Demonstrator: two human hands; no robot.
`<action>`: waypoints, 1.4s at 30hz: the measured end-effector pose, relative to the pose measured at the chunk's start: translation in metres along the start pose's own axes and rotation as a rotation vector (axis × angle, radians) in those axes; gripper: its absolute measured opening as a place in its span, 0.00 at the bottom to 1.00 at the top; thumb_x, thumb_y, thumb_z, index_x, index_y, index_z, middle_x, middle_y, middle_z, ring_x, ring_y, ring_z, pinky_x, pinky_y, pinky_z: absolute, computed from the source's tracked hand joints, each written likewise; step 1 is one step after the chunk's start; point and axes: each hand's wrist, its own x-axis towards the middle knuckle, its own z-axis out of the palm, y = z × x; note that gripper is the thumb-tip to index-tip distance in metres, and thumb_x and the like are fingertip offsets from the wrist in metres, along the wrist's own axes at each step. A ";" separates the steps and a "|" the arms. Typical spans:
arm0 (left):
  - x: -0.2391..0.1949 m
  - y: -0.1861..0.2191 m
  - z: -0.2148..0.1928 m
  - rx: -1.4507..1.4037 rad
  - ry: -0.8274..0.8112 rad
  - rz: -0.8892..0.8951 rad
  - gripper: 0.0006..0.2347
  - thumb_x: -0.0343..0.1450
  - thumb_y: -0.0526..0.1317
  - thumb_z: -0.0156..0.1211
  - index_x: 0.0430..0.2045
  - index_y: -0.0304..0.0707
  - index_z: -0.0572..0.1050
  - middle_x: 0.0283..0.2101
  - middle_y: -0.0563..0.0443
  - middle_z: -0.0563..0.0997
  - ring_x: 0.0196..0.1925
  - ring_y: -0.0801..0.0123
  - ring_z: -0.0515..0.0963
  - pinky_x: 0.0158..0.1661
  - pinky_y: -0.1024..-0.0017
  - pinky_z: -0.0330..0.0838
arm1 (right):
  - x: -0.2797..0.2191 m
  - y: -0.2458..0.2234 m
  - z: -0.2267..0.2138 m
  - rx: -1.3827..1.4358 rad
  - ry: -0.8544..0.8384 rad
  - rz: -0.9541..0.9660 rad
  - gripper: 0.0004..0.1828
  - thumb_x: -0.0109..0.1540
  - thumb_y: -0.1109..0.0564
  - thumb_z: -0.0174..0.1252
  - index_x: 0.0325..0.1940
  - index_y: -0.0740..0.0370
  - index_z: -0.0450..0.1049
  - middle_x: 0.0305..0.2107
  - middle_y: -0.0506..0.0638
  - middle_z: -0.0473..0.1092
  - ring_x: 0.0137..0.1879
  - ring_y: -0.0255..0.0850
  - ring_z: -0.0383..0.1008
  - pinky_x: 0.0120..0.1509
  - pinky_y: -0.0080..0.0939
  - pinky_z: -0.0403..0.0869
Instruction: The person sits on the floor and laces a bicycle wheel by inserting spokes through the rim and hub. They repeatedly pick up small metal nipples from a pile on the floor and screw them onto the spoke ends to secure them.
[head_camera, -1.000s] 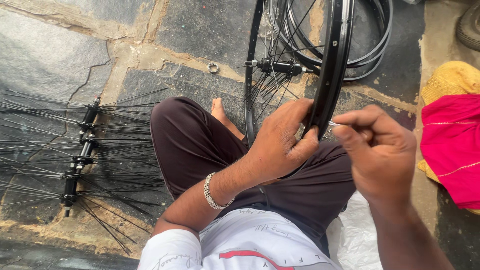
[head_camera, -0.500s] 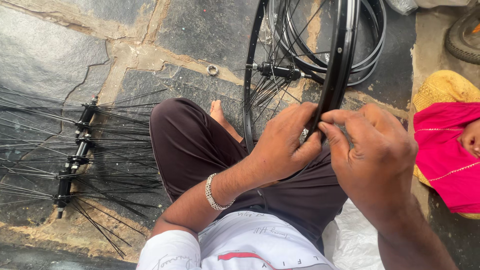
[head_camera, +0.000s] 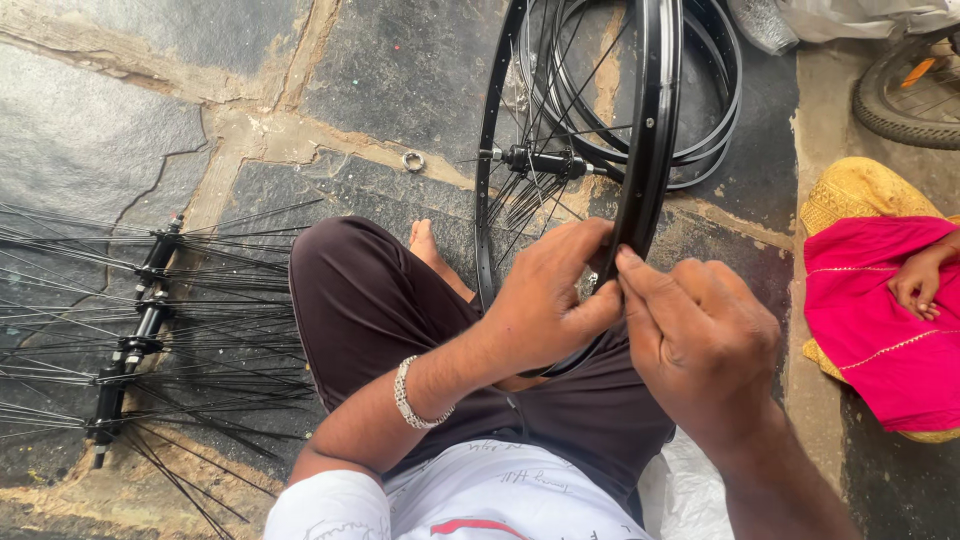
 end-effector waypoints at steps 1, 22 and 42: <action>0.000 -0.002 -0.002 0.000 -0.004 0.004 0.17 0.69 0.38 0.61 0.51 0.30 0.70 0.42 0.40 0.78 0.46 0.52 0.80 0.47 0.61 0.75 | -0.002 0.001 0.000 0.008 -0.011 -0.003 0.13 0.59 0.65 0.68 0.49 0.63 0.82 0.23 0.49 0.64 0.30 0.45 0.66 0.34 0.47 0.66; 0.048 -0.082 0.005 -0.733 -0.468 0.078 0.09 0.78 0.43 0.60 0.39 0.34 0.78 0.34 0.55 0.80 0.36 0.77 0.80 0.41 0.75 0.78 | -0.018 0.025 0.004 0.106 0.031 0.002 0.08 0.65 0.65 0.69 0.48 0.64 0.81 0.24 0.51 0.67 0.29 0.42 0.67 0.30 0.42 0.64; 0.069 -0.088 -0.001 -0.776 -0.538 0.132 0.07 0.76 0.36 0.65 0.34 0.33 0.73 0.37 0.55 0.72 0.41 0.76 0.75 0.45 0.73 0.74 | -0.011 0.023 0.022 0.064 0.056 0.129 0.09 0.64 0.68 0.67 0.48 0.70 0.80 0.19 0.50 0.61 0.24 0.37 0.60 0.30 0.40 0.60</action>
